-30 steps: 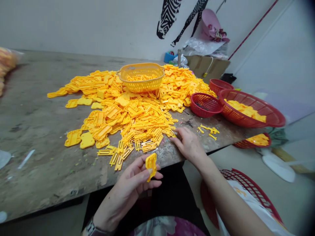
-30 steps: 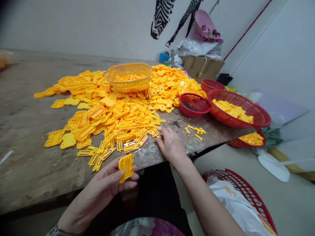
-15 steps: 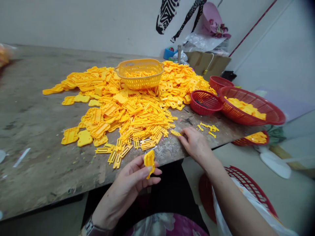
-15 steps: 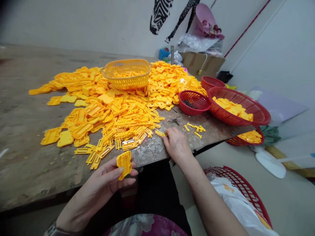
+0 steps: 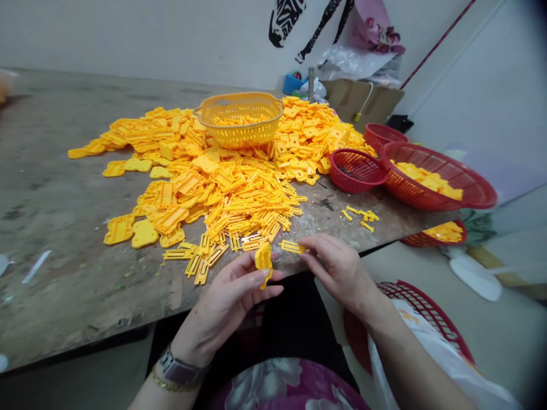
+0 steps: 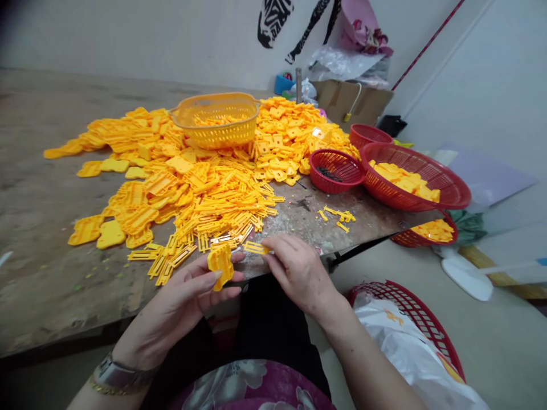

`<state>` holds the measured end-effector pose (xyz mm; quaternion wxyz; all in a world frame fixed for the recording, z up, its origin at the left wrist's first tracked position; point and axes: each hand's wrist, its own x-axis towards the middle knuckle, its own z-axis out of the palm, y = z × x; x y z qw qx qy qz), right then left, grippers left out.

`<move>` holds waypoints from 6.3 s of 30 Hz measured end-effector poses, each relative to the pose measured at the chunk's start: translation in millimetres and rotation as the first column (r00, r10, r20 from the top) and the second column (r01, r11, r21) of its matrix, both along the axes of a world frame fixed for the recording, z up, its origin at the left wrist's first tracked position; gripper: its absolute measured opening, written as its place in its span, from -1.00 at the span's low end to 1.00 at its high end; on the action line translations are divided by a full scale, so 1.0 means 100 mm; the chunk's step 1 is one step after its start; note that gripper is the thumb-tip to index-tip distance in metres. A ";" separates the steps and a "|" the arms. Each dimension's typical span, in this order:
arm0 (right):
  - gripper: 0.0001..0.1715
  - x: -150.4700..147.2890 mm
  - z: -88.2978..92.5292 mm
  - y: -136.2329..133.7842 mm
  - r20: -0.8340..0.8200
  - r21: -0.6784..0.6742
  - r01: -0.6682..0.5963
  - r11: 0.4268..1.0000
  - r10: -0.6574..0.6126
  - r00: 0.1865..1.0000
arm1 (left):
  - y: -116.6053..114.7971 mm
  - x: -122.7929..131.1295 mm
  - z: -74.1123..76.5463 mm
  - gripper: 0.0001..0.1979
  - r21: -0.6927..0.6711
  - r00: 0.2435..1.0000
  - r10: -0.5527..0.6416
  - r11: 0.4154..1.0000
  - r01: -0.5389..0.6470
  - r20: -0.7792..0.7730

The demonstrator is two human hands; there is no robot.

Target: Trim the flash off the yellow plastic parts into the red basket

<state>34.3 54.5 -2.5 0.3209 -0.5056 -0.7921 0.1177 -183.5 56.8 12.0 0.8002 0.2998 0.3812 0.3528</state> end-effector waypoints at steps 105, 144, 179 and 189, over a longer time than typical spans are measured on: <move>-0.75 0.63 -0.06 0.52 0.537 -0.029 0.380 0.925 -0.306 0.786 | -0.06 0.08 -0.14 -0.73 0.062 0.988 0.024 0.998 -0.014 -0.155; -0.72 0.61 -0.16 0.41 0.501 0.021 0.405 0.914 -0.360 0.787 | -0.10 0.09 -0.12 -0.73 0.085 0.982 0.031 0.996 -0.016 -0.186; -0.75 0.68 -0.18 0.27 0.447 -0.009 0.369 0.929 -0.327 0.833 | -0.09 0.10 -0.15 -0.73 0.093 0.985 0.019 0.996 -0.003 -0.173; -0.76 0.59 -0.22 0.30 0.424 0.026 0.425 0.905 -0.395 0.815 | -0.08 0.09 -0.17 -0.73 0.101 0.984 0.001 0.995 0.017 -0.179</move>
